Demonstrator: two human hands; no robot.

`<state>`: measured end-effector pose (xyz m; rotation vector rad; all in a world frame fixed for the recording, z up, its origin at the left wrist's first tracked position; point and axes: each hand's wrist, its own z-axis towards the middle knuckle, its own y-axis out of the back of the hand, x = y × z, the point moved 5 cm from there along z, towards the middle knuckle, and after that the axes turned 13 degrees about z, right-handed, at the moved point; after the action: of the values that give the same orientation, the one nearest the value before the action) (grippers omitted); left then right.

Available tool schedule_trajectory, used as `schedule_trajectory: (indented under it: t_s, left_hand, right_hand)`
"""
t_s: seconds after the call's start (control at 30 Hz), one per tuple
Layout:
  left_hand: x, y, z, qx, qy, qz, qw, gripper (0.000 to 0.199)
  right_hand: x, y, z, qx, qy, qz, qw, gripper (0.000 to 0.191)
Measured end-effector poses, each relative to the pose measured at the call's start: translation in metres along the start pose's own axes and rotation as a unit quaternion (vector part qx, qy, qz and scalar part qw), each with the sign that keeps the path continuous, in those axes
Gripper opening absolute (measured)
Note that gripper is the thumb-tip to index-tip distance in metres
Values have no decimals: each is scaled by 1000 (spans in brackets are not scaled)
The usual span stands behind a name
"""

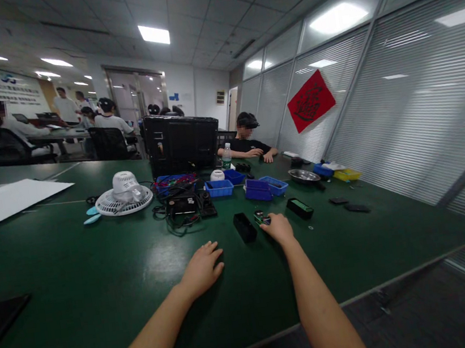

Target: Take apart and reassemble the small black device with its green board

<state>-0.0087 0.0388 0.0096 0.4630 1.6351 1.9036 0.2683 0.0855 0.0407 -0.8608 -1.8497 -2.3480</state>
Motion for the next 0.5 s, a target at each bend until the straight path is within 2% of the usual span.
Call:
schedule_trajectory:
  t_s: [0.13, 0.27, 0.5]
  left_hand:
    - [1, -2, 0, -9, -1, 1, 1000, 42]
    - [1, -2, 0, -13, -5, 10, 1000, 42]
    - [-1, 0, 0, -8, -8, 10, 1000, 43]
  right_hand:
    - [-2, -4, 5, 7, -23, 67, 997, 41]
    - [-12, -2, 9, 11, -54, 135, 989, 43]
    - [-27, 3, 12, 15, -105, 124, 987, 42]
